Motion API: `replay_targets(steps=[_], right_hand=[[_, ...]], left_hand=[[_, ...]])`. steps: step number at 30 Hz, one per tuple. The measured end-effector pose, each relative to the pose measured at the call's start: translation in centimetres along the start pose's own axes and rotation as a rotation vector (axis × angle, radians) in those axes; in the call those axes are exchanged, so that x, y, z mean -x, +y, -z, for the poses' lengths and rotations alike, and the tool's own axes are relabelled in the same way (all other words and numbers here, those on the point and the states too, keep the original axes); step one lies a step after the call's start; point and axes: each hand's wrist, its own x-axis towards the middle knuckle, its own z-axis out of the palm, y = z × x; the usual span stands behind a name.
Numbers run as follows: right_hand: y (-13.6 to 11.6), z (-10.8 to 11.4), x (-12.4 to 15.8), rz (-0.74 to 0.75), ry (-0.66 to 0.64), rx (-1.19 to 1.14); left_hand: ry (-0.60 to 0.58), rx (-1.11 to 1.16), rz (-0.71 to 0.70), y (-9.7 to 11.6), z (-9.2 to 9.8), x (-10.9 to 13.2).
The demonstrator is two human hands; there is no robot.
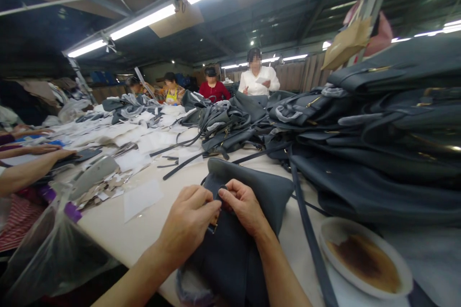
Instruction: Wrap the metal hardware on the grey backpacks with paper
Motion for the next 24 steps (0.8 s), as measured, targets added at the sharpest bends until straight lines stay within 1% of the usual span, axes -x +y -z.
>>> replay_targets(steps=[2, 5, 8, 12, 15, 17, 18, 21, 22, 23, 24], right_hand=[[-0.1, 0.0, 0.0, 0.000, -0.007, -0.018], [-0.3, 0.0, 0.0, -0.006, -0.019, -0.038], [-0.3, -0.1, 0.0, -0.016, -0.030, -0.042], [-0.1, -0.1, 0.0, -0.029, -0.046, -0.034], [0.2, 0.0, -0.1, -0.030, -0.049, -0.035], [0.3, 0.0, -0.2, -0.026, -0.042, -0.036], [0.4, 0.1, -0.2, -0.024, -0.036, -0.036], [0.5, 0.2, -0.3, -0.026, -0.029, -0.042], [0.6, 0.2, -0.3, -0.030, -0.031, -0.045], [0.6, 0.2, -0.3, -0.035, -0.035, -0.049], [0.6, 0.2, -0.3, -0.040, -0.039, -0.053]], left_hand=[[-0.082, -0.074, -0.130, -0.4, -0.5, -0.9], [-0.180, -0.142, -0.312, -1.4, -0.8, -1.4], [-0.215, -0.174, -0.421, -1.9, -0.9, -1.4], [-0.255, -0.188, -0.560, -1.9, -1.5, -1.7], [-0.255, -0.215, -0.608, -3.0, -1.6, -2.1], [-0.252, -0.270, -0.559, -4.8, -1.0, -2.1], [-0.248, -0.311, -0.494, -6.0, -0.5, -2.0], [-0.229, -0.418, -0.198, -9.4, 1.5, -1.2], [-0.223, -0.416, -0.128, -10.0, 2.2, -0.8], [-0.218, -0.378, -0.099, -10.3, 2.8, -0.4], [-0.212, -0.315, -0.098, -10.1, 3.2, -0.1]])
